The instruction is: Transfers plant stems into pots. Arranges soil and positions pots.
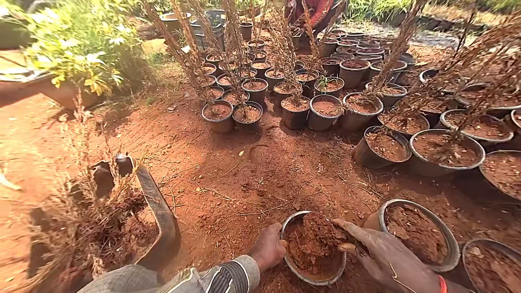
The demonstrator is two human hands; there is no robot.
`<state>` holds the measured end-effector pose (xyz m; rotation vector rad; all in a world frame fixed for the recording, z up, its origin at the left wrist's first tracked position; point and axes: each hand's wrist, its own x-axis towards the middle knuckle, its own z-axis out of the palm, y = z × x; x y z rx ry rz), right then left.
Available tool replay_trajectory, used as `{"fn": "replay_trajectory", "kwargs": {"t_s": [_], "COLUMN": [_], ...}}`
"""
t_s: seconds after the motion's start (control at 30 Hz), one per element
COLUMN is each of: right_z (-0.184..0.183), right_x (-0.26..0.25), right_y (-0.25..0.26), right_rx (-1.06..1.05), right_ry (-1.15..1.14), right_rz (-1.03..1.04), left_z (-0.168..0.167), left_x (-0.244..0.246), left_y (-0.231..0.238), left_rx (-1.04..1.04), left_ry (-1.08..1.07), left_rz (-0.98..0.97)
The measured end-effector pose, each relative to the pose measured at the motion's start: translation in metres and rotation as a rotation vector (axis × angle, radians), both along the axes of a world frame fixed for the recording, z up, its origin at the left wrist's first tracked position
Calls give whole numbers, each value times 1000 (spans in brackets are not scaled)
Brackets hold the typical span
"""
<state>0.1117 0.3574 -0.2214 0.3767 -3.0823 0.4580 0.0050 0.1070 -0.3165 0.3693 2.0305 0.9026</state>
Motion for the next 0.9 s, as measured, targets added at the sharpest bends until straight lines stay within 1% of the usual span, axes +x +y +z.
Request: {"fn": "replay_trajectory", "kwargs": {"t_s": [0.1, 0.2, 0.27, 0.3, 0.37, 0.43, 0.47, 0.5, 0.57, 0.63, 0.7, 0.9], "right_z": [26, 54, 55, 46, 10, -29, -41, -49, -51, -50, -44, 1], "right_x": [-7, -10, -12, -11, -6, 4, 8, 10, 9, 5, -2, -12], "right_y": [-6, -6, 0, 6, 23, 44, 50, 50, 48, 46, 45, 32], "right_rx": [29, 41, 63, 83, 170, 339, 406, 430, 438, 427, 395, 241], "right_ry": [301, 499, 606, 623, 545, 340, 223, 157, 128, 181, 268, 516], "right_rz": [90, 215, 350, 405, 478, 537, 545, 541, 534, 540, 527, 534], "left_z": [1, 4, 7, 7, 2, 1, 3, 7, 6, 1, 3, 4], "left_x": [0, 1, 2, 1, 0, -1, 0, 1, 1, 1, 1, 1], "left_y": [-1, -1, -2, -3, -2, 0, 1, 2, 2, 1, 3, 3], "left_rx": [4, 5, 7, 15, 19, 8, 1, -11, -36, -23, -18, -16], "left_ry": [0, -5, 4, 9, 11, -5, -7, -6, 10, 9, 11, 2], "left_rz": [-2, 11, 10, 7, -4, -17, -21, -31, -29, -12, -8, -7]}}
